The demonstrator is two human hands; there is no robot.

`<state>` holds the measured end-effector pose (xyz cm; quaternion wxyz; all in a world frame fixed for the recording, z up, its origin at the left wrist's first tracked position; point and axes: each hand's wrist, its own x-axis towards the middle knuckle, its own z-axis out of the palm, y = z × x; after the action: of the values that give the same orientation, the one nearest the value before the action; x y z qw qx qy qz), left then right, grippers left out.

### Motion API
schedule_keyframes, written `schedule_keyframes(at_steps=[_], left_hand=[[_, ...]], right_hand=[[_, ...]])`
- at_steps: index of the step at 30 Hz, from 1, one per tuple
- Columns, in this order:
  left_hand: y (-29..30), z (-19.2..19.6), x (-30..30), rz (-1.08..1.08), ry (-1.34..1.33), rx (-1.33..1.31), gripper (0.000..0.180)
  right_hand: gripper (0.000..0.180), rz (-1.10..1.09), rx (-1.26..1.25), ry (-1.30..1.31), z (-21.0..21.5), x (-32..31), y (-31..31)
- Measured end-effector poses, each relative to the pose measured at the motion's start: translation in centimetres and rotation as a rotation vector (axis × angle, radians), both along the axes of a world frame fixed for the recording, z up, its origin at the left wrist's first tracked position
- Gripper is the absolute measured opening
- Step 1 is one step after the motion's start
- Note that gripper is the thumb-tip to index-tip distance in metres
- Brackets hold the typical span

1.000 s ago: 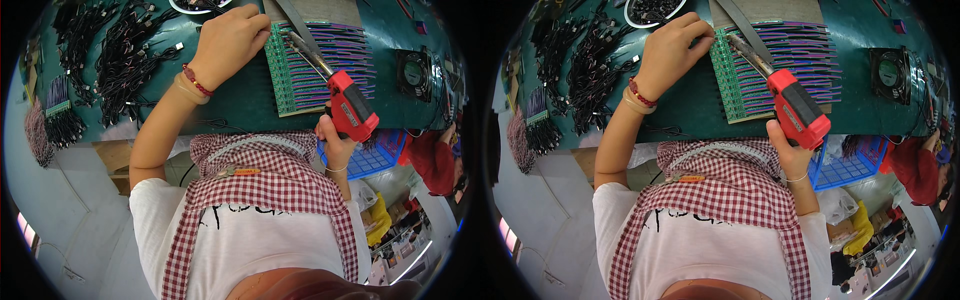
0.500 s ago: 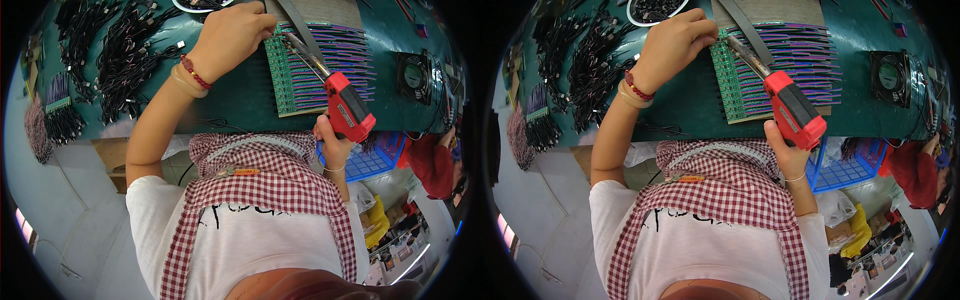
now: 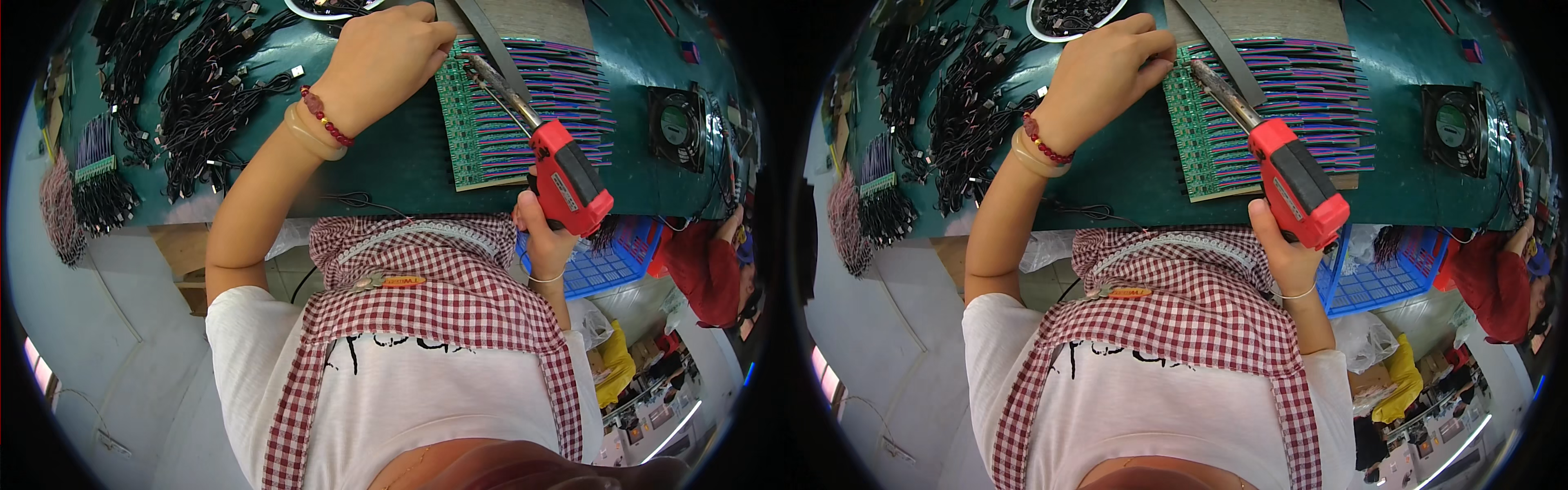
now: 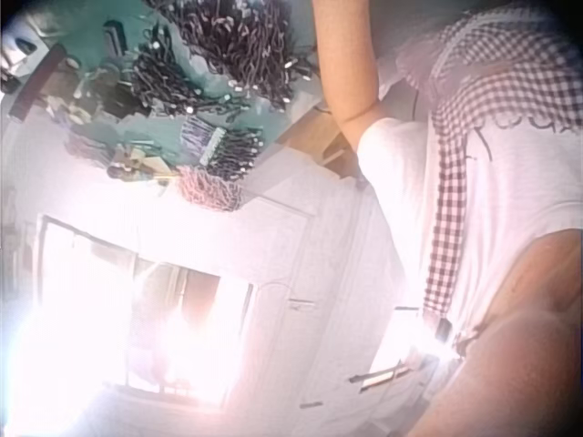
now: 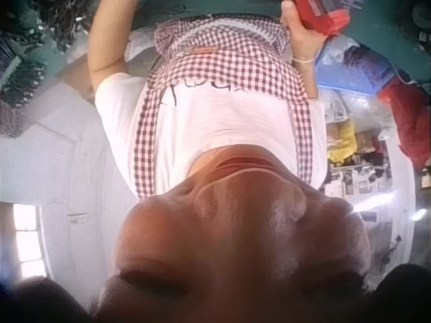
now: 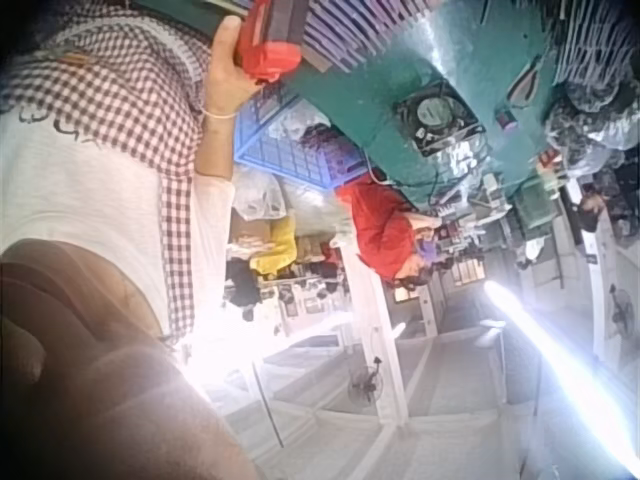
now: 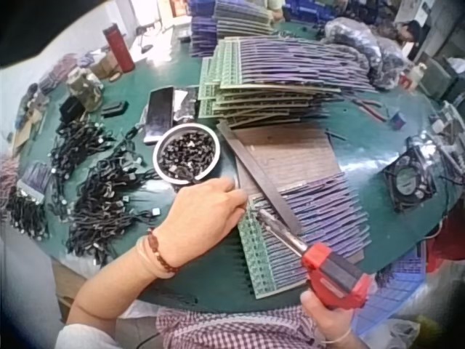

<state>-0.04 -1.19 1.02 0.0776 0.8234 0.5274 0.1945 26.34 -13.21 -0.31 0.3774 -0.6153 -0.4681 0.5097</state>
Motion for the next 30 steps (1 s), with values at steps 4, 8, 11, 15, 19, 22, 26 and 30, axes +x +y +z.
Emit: schedule_keyframes(at_steps=[4,8,11,15,19,22,26,30], left_hand=[[-0.3,0.1,0.0,0.008,0.013,0.006,0.008],[-1.8,-0.2,-0.5,0.048,0.012,0.111,0.007],[-5.7,2.6,-1.2,0.089,0.055,0.019,0.026],[-12.0,3.7,-2.5,-0.038,0.004,-0.454,0.027],[-12.5,-1.5,-5.0,-0.016,-0.376,-0.44,0.015],[-11.0,-0.9,-5.7,0.373,-0.942,-0.868,0.018],[-13.2,0.6,-2.7,-0.176,-0.182,-0.448,0.028],[-12.4,-2.9,-3.7,-0.106,-0.428,-0.334,0.019]], right_hand=[[0.034,0.064,0.117,0.008,0.3,-0.4,0.4],[0.033,0.01,0.064,0.098,1.7,-1.0,0.8],[0.032,-0.025,0.145,0.226,2.0,-0.8,1.1],[0.036,0.022,0.192,0.369,2.2,-0.6,2.0],[0.036,-0.024,0.158,0.538,3.0,-1.9,3.1],[0.035,-0.013,0.164,0.539,3.8,-2.8,3.5],[0.035,0.071,0.225,0.425,4.3,-3.0,3.0],[0.033,0.038,0.205,0.445,4.1,-3.0,3.0]])
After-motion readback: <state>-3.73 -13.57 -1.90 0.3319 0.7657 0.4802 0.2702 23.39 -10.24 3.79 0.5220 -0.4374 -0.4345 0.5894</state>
